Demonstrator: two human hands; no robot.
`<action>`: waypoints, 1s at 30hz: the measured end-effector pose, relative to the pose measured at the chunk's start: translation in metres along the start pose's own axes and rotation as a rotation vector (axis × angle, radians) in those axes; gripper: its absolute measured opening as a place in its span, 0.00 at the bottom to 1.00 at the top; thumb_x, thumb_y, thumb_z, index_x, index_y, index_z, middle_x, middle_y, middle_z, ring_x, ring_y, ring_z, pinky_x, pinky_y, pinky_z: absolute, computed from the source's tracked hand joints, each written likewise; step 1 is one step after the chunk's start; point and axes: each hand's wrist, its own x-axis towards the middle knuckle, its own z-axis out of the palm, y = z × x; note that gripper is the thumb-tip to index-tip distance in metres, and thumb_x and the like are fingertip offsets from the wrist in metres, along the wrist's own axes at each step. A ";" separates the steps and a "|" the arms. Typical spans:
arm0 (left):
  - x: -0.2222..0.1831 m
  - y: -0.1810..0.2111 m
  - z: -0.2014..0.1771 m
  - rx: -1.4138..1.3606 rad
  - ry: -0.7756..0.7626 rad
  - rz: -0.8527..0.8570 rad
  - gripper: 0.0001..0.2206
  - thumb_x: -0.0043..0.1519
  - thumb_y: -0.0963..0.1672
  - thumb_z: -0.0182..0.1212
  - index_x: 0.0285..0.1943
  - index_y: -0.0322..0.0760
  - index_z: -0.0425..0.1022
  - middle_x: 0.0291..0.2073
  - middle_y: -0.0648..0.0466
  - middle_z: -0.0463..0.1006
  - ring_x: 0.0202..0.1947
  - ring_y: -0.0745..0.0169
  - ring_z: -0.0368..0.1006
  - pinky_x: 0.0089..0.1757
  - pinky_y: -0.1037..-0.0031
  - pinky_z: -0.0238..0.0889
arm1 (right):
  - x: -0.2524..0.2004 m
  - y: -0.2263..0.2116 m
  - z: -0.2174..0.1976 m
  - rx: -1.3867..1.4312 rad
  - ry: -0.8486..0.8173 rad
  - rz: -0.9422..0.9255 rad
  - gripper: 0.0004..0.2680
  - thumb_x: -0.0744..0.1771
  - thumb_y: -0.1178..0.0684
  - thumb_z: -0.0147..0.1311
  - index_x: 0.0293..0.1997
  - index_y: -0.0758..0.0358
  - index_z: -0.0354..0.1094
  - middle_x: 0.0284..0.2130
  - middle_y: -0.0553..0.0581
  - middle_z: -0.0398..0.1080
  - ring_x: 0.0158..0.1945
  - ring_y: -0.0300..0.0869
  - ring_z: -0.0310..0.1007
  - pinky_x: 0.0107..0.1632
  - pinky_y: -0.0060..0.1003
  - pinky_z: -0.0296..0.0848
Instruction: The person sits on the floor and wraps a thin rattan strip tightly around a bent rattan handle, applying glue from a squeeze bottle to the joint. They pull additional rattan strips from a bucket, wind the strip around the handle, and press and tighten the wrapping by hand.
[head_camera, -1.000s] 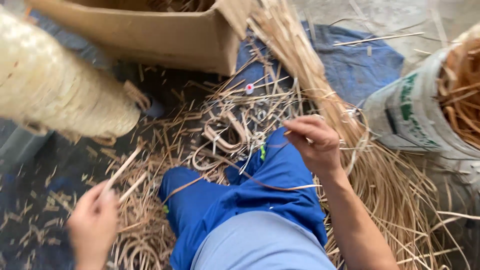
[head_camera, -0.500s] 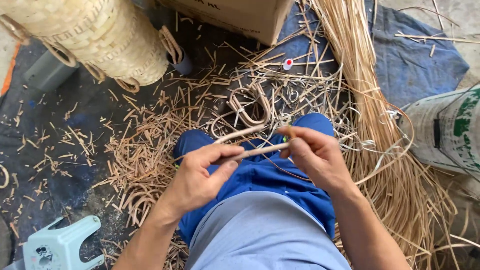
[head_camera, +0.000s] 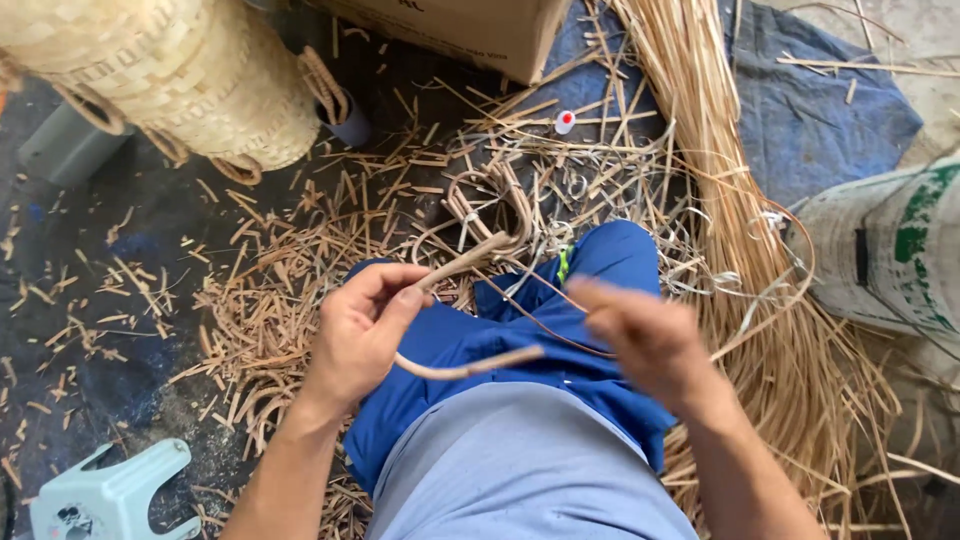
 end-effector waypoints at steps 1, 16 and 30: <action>-0.001 0.001 0.001 -0.005 -0.009 -0.003 0.12 0.67 0.42 0.59 0.55 0.29 0.79 0.35 0.52 0.81 0.29 0.72 0.69 0.32 0.80 0.63 | -0.004 0.011 -0.023 -0.008 0.003 0.007 0.09 0.68 0.60 0.55 0.54 0.69 0.73 0.42 0.60 0.79 0.41 0.42 0.80 0.43 0.36 0.79; -0.012 0.003 0.052 0.404 -0.367 0.183 0.08 0.62 0.39 0.61 0.49 0.31 0.78 0.35 0.51 0.78 0.32 0.65 0.76 0.34 0.73 0.70 | 0.003 -0.037 -0.065 -0.869 0.291 -0.282 0.08 0.70 0.67 0.57 0.54 0.66 0.76 0.39 0.61 0.71 0.41 0.49 0.72 0.44 0.40 0.70; -0.007 -0.015 0.079 0.243 -0.630 0.097 0.19 0.57 0.40 0.68 0.54 0.31 0.67 0.36 0.54 0.82 0.38 0.63 0.82 0.39 0.74 0.75 | -0.052 -0.009 -0.027 0.058 -0.270 0.147 0.06 0.62 0.60 0.65 0.40 0.59 0.78 0.25 0.51 0.72 0.30 0.40 0.72 0.33 0.35 0.69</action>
